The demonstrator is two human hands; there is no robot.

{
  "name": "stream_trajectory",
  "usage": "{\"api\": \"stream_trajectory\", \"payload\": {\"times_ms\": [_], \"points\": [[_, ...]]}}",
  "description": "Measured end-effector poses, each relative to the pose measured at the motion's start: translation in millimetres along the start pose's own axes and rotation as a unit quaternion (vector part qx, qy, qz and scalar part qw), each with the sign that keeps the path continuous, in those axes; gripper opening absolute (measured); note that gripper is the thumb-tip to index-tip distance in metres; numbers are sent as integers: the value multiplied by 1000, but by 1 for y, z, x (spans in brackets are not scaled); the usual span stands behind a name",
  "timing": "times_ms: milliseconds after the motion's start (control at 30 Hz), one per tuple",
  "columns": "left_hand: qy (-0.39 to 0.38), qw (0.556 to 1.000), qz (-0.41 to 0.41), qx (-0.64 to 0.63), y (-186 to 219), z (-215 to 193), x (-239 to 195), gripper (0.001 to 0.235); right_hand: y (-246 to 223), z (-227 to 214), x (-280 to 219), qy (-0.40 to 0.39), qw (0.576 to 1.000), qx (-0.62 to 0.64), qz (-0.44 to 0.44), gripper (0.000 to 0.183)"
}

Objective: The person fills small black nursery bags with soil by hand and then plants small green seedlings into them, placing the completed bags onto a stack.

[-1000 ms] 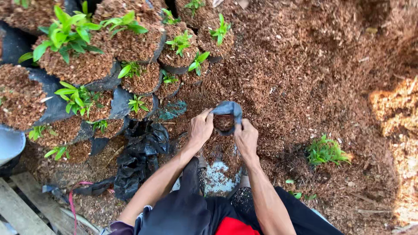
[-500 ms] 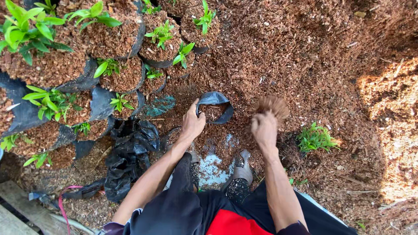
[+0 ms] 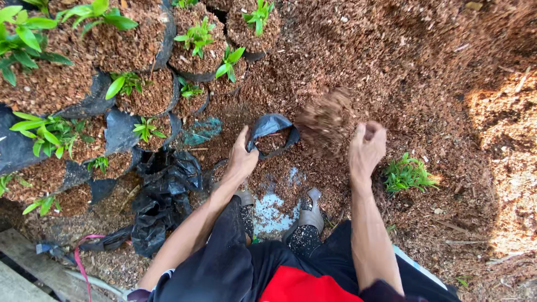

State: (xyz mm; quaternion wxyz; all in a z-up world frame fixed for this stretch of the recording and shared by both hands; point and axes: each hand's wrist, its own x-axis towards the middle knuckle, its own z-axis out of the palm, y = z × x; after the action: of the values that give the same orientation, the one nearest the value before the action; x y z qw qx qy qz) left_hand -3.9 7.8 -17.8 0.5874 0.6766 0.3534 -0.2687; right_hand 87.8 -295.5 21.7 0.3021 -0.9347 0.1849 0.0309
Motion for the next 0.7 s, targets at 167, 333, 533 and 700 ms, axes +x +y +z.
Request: {"api": "stream_trajectory", "payload": {"times_ms": [167,333,533,700], "points": [[23,996,74,-54,-16,0,12,90,45,-12,-63,65,994,24,87,34],[5,998,16,-62,-1,-7,-6,87,66,-51,-58,129,979,-21,157,41],[7,999,-1,-48,1,2,-6,85,19,-37,-18,4,988,29,153,69],[-9,999,-19,-45,-1,-4,-5,85,-21,-17,-38,24,983,108,150,68]]}}
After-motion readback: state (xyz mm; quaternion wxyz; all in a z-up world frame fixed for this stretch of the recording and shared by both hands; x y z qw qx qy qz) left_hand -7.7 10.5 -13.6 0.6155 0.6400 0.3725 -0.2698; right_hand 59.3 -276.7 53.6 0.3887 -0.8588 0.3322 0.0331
